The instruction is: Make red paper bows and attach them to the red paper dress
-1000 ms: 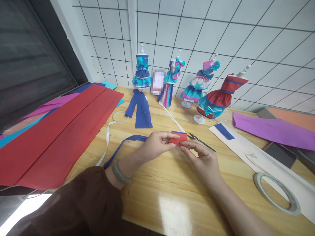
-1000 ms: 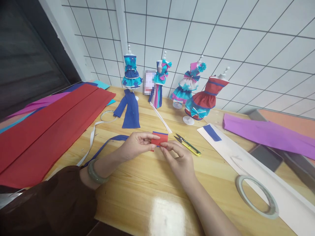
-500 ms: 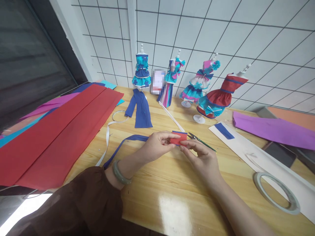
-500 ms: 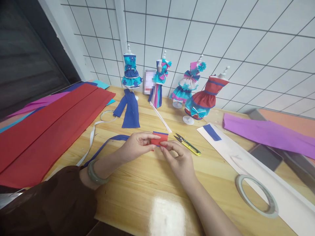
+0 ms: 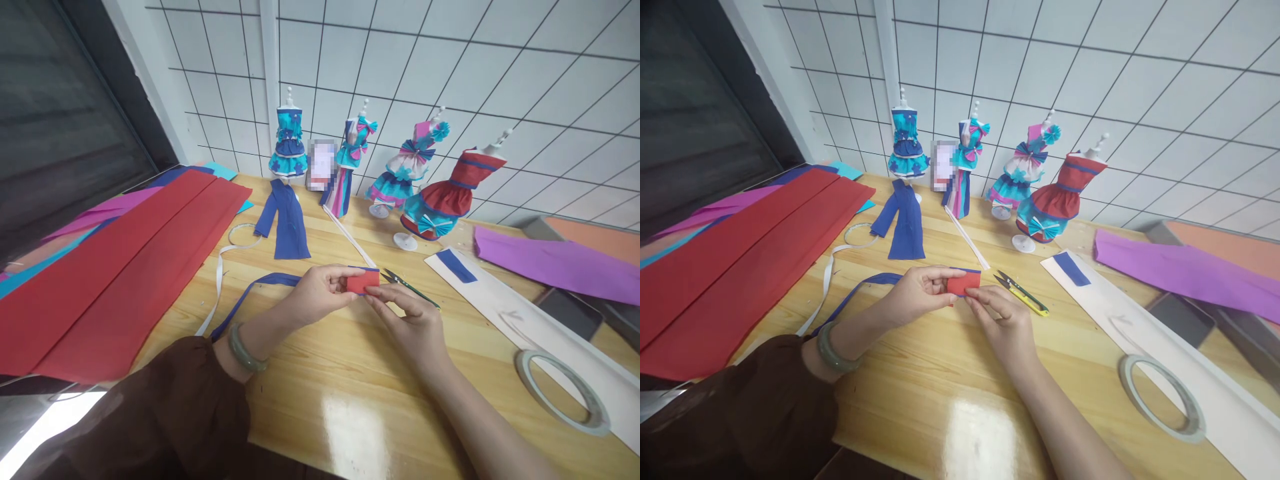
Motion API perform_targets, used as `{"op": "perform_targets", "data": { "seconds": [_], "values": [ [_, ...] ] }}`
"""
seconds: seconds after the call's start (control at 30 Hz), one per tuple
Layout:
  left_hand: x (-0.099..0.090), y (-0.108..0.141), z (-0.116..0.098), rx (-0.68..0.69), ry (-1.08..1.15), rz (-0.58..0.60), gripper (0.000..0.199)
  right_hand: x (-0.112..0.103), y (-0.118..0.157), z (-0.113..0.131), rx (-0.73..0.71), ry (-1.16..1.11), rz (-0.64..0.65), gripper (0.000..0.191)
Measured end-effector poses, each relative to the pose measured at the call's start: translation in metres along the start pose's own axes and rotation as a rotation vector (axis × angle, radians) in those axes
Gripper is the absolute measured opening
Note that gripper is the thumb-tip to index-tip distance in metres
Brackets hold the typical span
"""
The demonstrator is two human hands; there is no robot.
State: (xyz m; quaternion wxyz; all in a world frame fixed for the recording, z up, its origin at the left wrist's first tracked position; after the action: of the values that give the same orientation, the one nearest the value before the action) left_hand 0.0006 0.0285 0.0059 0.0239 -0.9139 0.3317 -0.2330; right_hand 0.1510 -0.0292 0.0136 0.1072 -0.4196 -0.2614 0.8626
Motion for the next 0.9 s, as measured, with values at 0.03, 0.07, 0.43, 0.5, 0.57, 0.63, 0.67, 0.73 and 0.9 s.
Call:
{"op": "perform_targets", "data": {
  "seconds": [0.03,0.07,0.43,0.5,0.57,0.63,0.67,0.73,0.9],
  "values": [
    [0.0,0.0,0.0,-0.001,0.006,0.001,0.042,0.0,0.0,0.0,-0.007,0.0,-0.003,0.014],
    [0.0,0.0,0.0,-0.005,0.005,-0.003,0.042,0.001,0.0,0.0,-0.013,-0.003,-0.003,0.014],
    [-0.001,0.002,-0.003,0.105,-0.329,-0.056,0.045,-0.003,0.002,-0.003,0.077,0.018,-0.01,0.009],
    [0.0,0.004,-0.008,0.237,-0.509,-0.089,0.039,-0.004,0.002,-0.002,0.103,0.017,-0.016,0.008],
    [0.001,0.005,-0.011,0.352,-0.681,-0.108,0.032,-0.004,0.001,-0.001,0.116,0.013,-0.02,0.008],
    [0.003,0.006,-0.013,0.422,-0.814,-0.102,0.023,-0.004,0.001,0.0,0.109,0.012,-0.022,0.008],
    [0.004,0.006,-0.013,0.446,-0.86,-0.094,0.02,-0.004,0.0,0.001,0.1,0.013,-0.022,0.009],
    [0.005,0.007,-0.013,0.484,-0.925,-0.083,0.013,-0.003,0.0,0.002,0.071,0.014,-0.023,0.009],
    [0.003,0.007,-0.011,0.523,-0.978,-0.076,0.013,-0.001,0.001,0.002,0.021,-0.004,-0.015,0.01]
  ]
}}
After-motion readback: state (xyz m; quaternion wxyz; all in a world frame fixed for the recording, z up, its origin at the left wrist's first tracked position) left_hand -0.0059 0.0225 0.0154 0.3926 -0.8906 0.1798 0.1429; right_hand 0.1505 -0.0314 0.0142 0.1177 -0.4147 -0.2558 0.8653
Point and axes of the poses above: each hand's wrist, its own y-axis away from the middle knuckle, its own x-axis out of the palm, z = x × y, the point moved 2 cm from there along -y, towards the middle knuckle, and after that the axes turned 12 degrees about y, right-handed, at the moved point
